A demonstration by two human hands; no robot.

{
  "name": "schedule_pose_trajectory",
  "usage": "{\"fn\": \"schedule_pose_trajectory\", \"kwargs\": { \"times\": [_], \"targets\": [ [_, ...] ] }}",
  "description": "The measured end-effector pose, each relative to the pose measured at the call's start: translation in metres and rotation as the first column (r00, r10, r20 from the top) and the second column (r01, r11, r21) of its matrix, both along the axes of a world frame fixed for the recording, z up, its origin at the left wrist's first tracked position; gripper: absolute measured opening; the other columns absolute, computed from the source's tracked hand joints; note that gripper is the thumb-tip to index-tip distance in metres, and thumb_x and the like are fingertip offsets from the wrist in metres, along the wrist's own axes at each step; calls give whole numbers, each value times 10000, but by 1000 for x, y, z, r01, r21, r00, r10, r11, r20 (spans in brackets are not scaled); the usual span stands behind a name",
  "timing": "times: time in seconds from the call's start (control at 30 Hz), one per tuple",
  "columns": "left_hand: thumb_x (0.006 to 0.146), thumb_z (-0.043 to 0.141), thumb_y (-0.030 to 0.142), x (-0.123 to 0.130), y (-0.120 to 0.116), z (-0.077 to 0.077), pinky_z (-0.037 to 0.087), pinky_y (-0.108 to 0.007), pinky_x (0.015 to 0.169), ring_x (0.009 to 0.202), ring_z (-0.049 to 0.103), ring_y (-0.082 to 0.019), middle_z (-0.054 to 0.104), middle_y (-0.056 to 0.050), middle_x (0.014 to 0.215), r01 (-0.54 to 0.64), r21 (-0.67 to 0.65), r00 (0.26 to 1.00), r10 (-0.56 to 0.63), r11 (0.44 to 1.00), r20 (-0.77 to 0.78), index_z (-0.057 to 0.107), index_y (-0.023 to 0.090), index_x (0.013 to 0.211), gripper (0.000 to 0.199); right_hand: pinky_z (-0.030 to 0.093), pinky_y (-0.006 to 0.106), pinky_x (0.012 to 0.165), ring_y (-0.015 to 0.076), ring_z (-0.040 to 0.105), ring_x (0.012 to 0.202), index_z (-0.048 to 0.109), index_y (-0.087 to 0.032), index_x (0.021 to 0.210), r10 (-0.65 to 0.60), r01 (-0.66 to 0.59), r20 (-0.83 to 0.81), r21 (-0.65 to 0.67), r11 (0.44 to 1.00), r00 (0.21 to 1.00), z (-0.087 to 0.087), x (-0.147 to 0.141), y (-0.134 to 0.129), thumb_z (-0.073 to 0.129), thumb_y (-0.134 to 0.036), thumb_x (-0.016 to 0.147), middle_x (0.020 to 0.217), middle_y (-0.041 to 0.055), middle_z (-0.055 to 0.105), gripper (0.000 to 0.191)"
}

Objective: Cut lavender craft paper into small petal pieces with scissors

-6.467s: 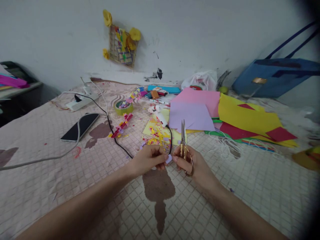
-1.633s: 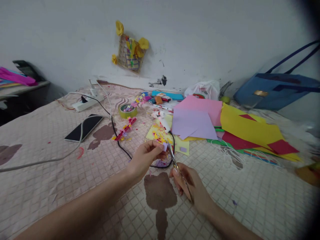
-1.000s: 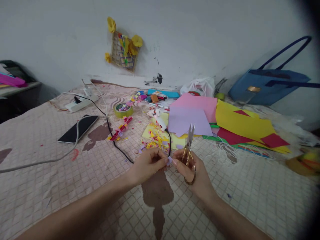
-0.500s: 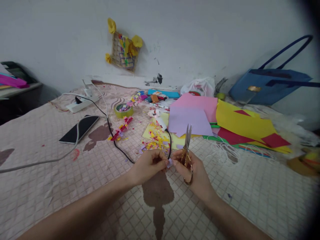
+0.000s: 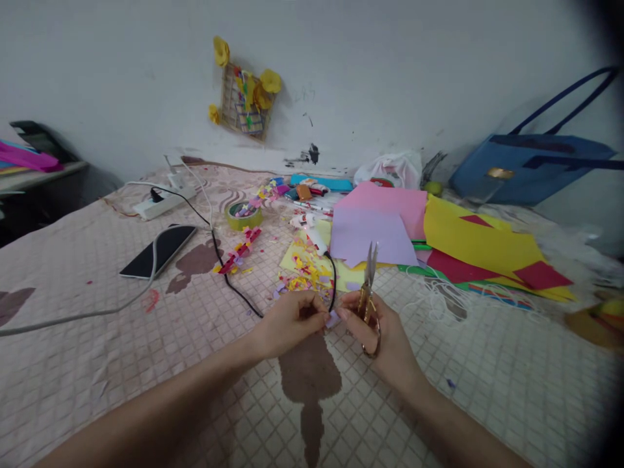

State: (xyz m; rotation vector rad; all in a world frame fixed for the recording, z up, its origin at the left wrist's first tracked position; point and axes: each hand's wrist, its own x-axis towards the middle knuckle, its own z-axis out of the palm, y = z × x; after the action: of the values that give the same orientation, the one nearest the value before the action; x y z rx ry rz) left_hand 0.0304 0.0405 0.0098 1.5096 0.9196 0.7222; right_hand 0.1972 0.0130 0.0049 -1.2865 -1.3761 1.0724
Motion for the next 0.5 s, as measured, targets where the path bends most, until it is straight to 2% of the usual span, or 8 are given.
{"fn": "schedule_pose_trajectory", "kwargs": {
  "times": [0.13,0.27,0.37,0.5],
  "targets": [
    [734,605,346,-1,5,6,404,-195,512,521,513,-76,557,7,586,-80,-116,991,92,990,101,540,135,690,225,376,230,477,112,461,529,535,-179,825,37,-38,-21,-87,995,999,7,-1,-3,581,-443,736,621,-20,508,282],
    [713,631,362,-3,8,10,417,-194,522,511,511,-64,567,14,595,-166,-212,968,200,963,151,537,127,697,254,347,219,451,95,410,471,506,-176,727,144,-145,-21,-95,985,989,11,-3,-8,486,-488,804,516,-43,434,322],
    [705,646,358,-5,9,12,430,-202,546,532,532,-71,589,1,620,-199,-244,954,244,949,172,546,121,710,257,336,217,451,92,405,455,490,-178,678,191,-192,-25,-152,970,981,8,-4,-11,413,-518,838,486,-51,411,384],
    [706,654,341,-6,9,12,449,-216,579,553,554,-81,610,-12,633,-213,-283,929,283,935,236,551,119,722,245,310,212,438,90,397,438,505,-174,710,243,-243,-24,-212,947,970,1,-4,-13,400,-545,835,471,-61,405,405]
  ]
}}
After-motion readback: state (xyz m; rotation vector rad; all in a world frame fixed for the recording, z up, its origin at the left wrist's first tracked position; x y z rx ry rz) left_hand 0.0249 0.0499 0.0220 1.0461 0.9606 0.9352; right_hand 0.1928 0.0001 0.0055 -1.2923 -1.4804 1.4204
